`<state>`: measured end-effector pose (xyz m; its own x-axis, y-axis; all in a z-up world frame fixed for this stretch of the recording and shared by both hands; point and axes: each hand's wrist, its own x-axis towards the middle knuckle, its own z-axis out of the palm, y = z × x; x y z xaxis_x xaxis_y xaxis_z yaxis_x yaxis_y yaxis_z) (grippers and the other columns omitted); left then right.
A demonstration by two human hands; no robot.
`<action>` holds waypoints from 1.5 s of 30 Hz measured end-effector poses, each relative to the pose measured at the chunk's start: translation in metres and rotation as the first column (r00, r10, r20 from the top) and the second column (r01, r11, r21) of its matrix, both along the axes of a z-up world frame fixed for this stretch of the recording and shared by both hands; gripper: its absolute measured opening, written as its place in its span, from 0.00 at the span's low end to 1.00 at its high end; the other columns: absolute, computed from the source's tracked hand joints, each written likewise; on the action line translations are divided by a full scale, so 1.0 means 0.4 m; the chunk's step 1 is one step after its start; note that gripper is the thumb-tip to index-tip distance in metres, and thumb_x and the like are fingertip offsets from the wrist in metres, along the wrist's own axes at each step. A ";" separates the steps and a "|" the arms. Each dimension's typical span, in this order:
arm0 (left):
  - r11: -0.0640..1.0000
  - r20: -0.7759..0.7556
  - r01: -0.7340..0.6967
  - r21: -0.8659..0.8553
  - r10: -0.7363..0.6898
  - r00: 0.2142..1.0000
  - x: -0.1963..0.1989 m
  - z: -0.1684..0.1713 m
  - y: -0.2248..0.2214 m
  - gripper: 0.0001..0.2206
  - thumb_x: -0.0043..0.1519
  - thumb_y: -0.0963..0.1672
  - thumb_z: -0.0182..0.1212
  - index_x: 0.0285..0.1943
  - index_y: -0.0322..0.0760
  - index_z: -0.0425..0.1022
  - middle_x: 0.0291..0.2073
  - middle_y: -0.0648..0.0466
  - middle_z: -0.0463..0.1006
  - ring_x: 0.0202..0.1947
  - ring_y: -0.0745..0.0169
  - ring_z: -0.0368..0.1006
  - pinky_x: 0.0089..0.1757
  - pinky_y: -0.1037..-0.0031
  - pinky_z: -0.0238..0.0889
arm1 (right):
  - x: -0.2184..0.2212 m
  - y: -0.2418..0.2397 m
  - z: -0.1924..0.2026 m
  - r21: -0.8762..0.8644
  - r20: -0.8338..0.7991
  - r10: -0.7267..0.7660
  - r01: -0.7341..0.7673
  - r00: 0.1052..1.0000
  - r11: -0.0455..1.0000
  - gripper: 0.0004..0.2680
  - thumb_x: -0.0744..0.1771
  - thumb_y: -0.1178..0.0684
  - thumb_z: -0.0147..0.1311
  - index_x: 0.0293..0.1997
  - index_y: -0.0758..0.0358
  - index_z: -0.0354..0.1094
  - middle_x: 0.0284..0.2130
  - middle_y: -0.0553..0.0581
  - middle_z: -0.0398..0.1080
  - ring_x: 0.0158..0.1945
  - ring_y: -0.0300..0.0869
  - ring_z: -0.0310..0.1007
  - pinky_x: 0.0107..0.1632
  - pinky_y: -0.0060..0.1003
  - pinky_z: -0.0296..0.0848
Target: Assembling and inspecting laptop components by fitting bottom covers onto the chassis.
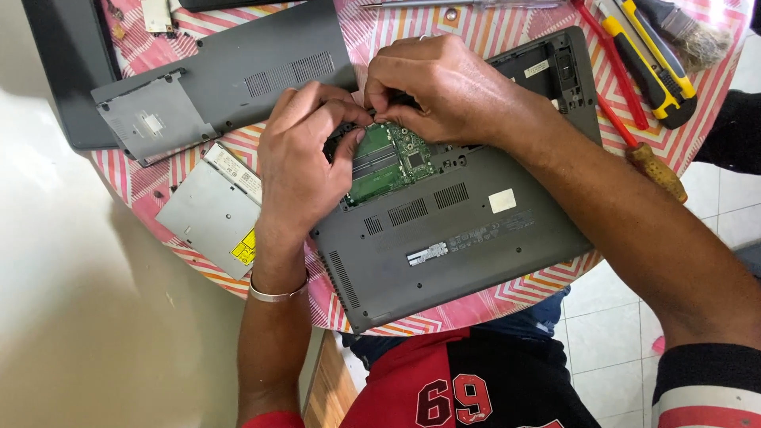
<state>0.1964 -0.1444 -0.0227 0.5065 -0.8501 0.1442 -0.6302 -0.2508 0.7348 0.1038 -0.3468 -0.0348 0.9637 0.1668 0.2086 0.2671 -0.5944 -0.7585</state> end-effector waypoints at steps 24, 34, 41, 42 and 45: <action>0.998 -0.005 -0.011 -0.068 0.010 1.000 0.002 -0.041 0.011 0.09 0.50 0.35 0.70 0.38 0.31 0.77 0.32 0.53 0.81 0.31 0.57 0.71 0.40 0.70 0.66 | -0.003 0.039 -0.012 -0.233 0.121 -0.105 0.131 0.987 0.964 0.09 0.59 0.62 0.63 0.32 0.63 0.63 0.29 0.55 0.72 0.29 0.54 0.69 0.33 0.47 0.65; 0.892 0.000 -0.386 -0.234 0.397 0.918 -0.156 0.093 0.204 0.05 0.63 0.37 0.62 0.46 0.27 0.76 0.37 0.48 0.77 0.36 0.58 0.71 0.35 0.70 0.66 | -0.401 0.010 0.110 -0.326 0.180 -0.601 0.624 0.779 0.710 0.13 0.67 0.62 0.60 0.58 0.69 0.64 0.51 0.67 0.67 0.62 0.61 0.64 0.63 0.56 0.61; 0.820 -0.114 -0.500 0.278 0.545 0.830 -0.291 0.018 0.315 0.15 0.65 0.45 0.59 0.53 0.26 0.78 0.37 0.45 0.82 0.31 0.56 0.77 0.35 0.69 0.70 | -0.551 0.024 0.077 -0.441 -0.151 -0.779 0.664 0.608 0.604 0.11 0.73 0.55 0.52 0.55 0.77 0.70 0.43 0.68 0.65 0.40 0.50 0.70 0.40 0.45 0.72; 0.861 -0.060 -0.470 0.193 0.489 0.870 -0.308 0.028 0.303 0.15 0.66 0.43 0.59 0.52 0.19 0.77 0.39 0.41 0.82 0.33 0.52 0.77 0.37 0.67 0.70 | -0.542 0.031 0.073 -0.483 -0.125 -0.777 0.647 0.617 0.590 0.12 0.73 0.53 0.53 0.54 0.78 0.70 0.42 0.70 0.66 0.42 0.55 0.70 0.41 0.49 0.71; 0.857 -0.074 -0.473 0.205 0.496 0.865 -0.327 0.023 0.298 0.13 0.65 0.42 0.60 0.52 0.22 0.76 0.36 0.47 0.73 0.31 0.59 0.72 0.34 0.70 0.67 | -0.530 0.025 0.038 -0.587 -0.173 -0.807 0.599 0.565 0.545 0.17 0.73 0.48 0.54 0.62 0.76 0.66 0.50 0.70 0.62 0.52 0.62 0.67 0.53 0.60 0.67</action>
<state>0.0658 -0.0250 -0.0136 0.8644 -0.4978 -0.0711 -0.3055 -0.6322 0.7120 -0.1081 -0.3370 -0.0194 0.7628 -0.6390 -0.0995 -0.6356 -0.7124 -0.2974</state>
